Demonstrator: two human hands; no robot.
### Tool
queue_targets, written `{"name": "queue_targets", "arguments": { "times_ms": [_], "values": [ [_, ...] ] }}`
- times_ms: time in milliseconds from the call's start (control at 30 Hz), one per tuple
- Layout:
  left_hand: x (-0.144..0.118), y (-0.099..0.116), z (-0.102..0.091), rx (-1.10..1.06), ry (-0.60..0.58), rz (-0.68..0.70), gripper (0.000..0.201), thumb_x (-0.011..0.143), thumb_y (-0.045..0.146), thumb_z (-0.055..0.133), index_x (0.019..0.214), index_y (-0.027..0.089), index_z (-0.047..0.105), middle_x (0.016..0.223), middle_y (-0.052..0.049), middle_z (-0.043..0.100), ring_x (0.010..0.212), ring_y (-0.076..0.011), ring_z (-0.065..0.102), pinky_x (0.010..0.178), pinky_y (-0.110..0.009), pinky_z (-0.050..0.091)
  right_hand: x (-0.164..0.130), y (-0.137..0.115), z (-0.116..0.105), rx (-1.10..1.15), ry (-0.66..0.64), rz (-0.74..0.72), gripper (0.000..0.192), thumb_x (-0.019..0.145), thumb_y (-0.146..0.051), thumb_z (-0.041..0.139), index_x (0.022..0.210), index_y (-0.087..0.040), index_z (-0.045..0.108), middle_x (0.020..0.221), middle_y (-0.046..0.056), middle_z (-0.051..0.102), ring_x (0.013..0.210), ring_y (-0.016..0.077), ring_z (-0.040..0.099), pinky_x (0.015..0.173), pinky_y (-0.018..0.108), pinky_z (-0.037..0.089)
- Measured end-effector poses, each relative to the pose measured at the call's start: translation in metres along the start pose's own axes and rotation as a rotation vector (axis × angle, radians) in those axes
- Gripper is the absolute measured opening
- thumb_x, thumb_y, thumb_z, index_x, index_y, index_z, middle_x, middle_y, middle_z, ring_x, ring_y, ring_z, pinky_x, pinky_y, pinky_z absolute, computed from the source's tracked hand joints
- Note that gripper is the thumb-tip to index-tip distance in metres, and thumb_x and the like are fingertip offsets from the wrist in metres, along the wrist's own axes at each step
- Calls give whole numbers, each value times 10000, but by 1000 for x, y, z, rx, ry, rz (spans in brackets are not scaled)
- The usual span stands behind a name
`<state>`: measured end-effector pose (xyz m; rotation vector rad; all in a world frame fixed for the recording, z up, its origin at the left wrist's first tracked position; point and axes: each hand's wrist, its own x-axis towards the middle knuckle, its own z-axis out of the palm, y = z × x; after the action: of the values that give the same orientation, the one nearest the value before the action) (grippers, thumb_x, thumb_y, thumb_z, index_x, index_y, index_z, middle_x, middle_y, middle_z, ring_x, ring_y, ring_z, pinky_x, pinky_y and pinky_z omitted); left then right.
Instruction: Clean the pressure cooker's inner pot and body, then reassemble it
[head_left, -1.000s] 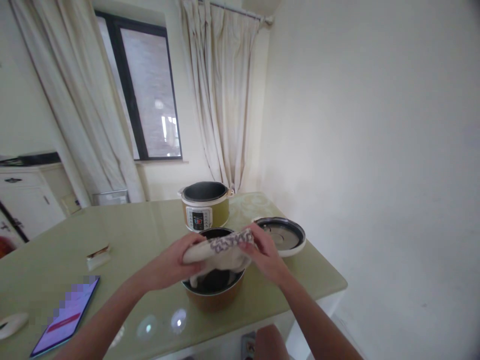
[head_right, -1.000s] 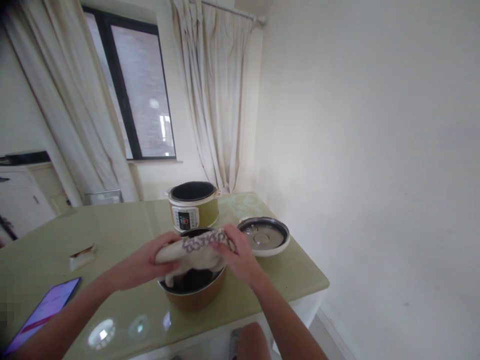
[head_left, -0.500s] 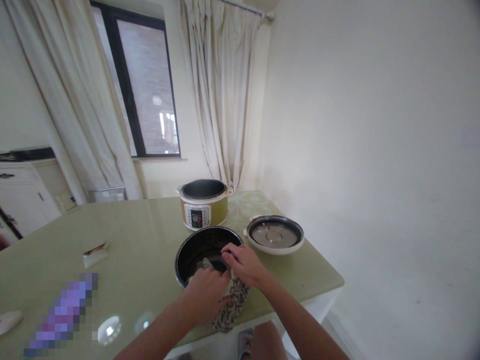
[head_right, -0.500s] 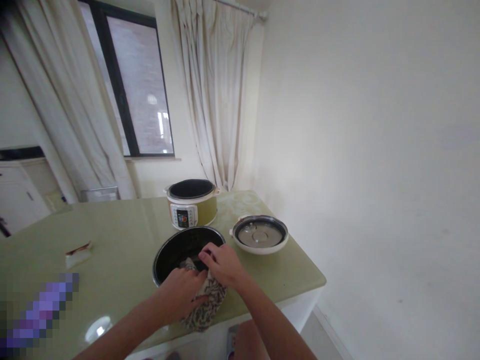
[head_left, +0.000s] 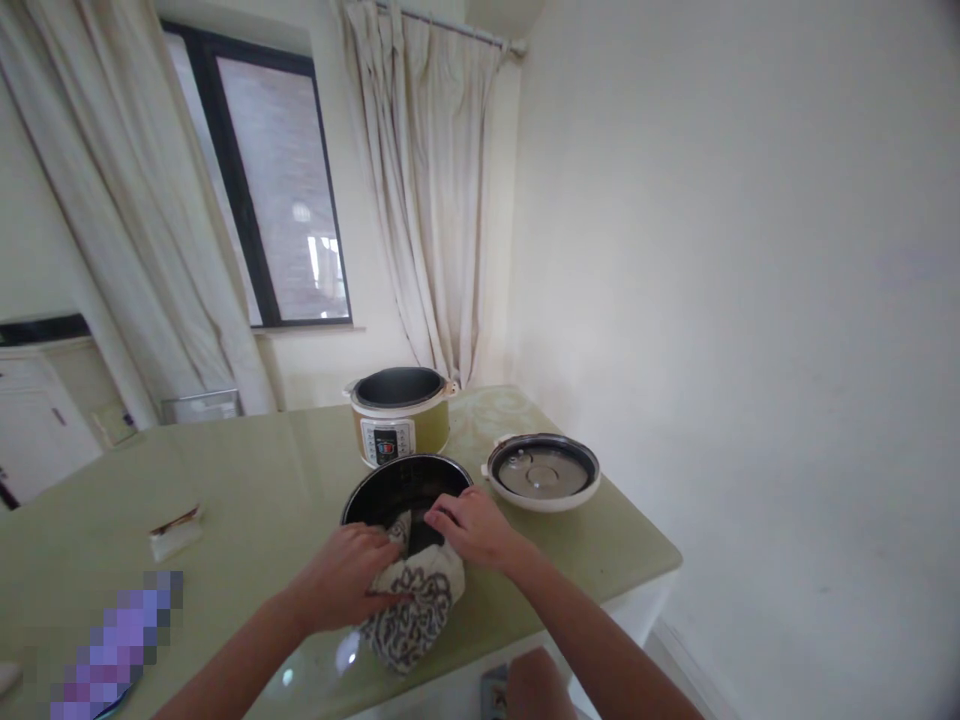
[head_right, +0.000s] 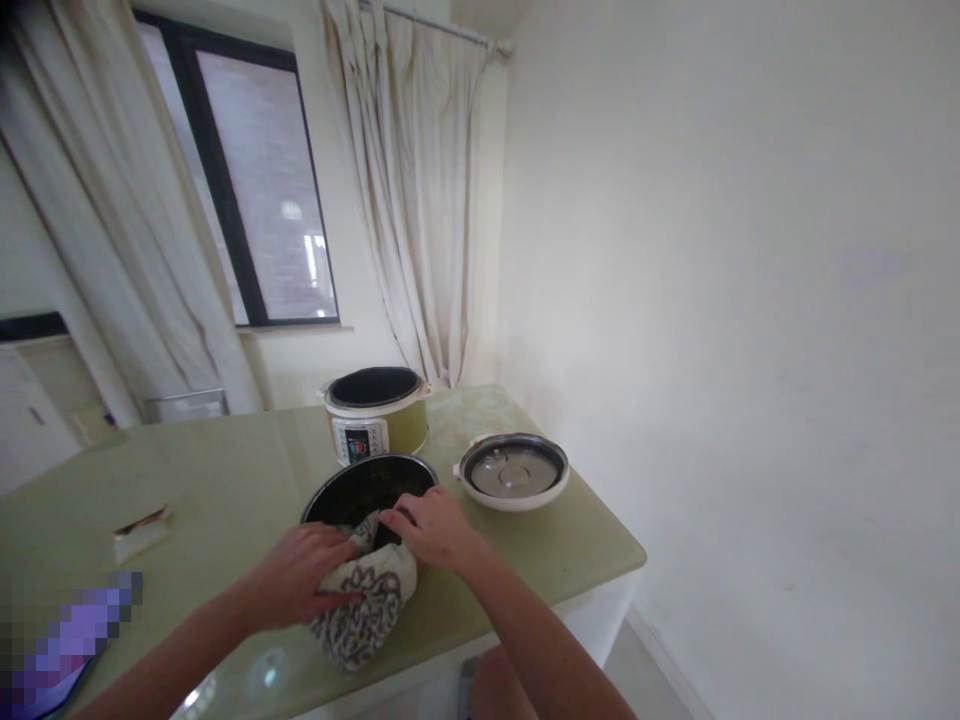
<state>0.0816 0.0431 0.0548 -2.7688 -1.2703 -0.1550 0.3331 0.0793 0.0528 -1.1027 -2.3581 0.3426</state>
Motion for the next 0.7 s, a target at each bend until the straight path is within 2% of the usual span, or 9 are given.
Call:
{"name": "queue_targets", "arguments": {
  "times_ms": [133, 233, 300, 400, 467, 533, 600, 700],
  "values": [
    [13, 35, 1, 47, -98, -224, 427, 971, 557, 570, 1146, 202, 730, 1060, -164, 786, 1030, -350, 741, 886, -457, 523, -8, -15, 9, 87, 23, -36, 404, 1059, -513, 542, 1313, -229, 678, 1025, 71, 791, 992, 247, 715, 1006, 404, 442],
    [24, 54, -4, 31, -114, -297, 441, 993, 509, 522, 1212, 180, 717, 1058, -192, 788, 996, -368, 756, 853, -478, 537, -9, -22, 5, 162, 12, -45, 436, 1078, -468, 509, 1425, -221, 601, 1137, 95, 782, 1069, 259, 712, 1031, 414, 450],
    [29, 60, -8, -9, -98, -300, 378, 978, 455, 543, 1175, 190, 728, 1068, -186, 788, 1001, -362, 755, 851, -469, 539, -10, -28, 3, 146, -16, -65, 462, 1072, -460, 511, 1460, -217, 573, 1261, 120, 740, 1149, 274, 688, 1029, 408, 474],
    [32, 63, -10, -25, -101, -350, 254, 940, 306, 574, 1102, 202, 740, 1092, -174, 783, 1043, -346, 743, 849, -439, 530, -12, -37, 4, 108, -47, -133, 679, 981, -573, 632, 1546, -224, 493, 1436, 150, 637, 1262, 323, 633, 1080, 438, 477],
    [31, 63, -8, 12, -68, -373, 260, 944, 272, 572, 1130, 189, 733, 1126, -185, 772, 1088, -350, 725, 880, -448, 521, -13, -36, 4, 167, -39, -154, 753, 973, -627, 617, 1582, -220, 445, 1510, 159, 584, 1347, 330, 582, 1141, 450, 441],
    [28, 61, -3, 30, -22, -318, 278, 977, 333, 573, 1155, 182, 723, 1133, -181, 767, 1101, -353, 711, 922, -469, 511, -12, -28, 2, 267, -17, -112, 721, 1027, -639, 506, 1585, -189, 430, 1502, 178, 589, 1360, 312, 579, 1151, 447, 432],
    [23, 54, 3, 14, -4, -211, 335, 1015, 436, 544, 1149, 183, 717, 1097, -166, 770, 1060, -339, 714, 929, -473, 508, -9, -15, -1, 353, -26, -63, 714, 1059, -656, 406, 1580, -169, 428, 1390, 182, 658, 1264, 292, 639, 1092, 435, 469],
    [15, 34, 6, -27, -20, -66, 438, 1034, 552, 488, 1113, 188, 717, 1069, -145, 771, 1014, -318, 712, 903, -454, 506, -3, 4, -7, 378, -41, -90, 779, 1026, -741, 389, 1585, -202, 433, 1232, 132, 687, 1116, 261, 661, 1016, 404, 491]
  ]
}}
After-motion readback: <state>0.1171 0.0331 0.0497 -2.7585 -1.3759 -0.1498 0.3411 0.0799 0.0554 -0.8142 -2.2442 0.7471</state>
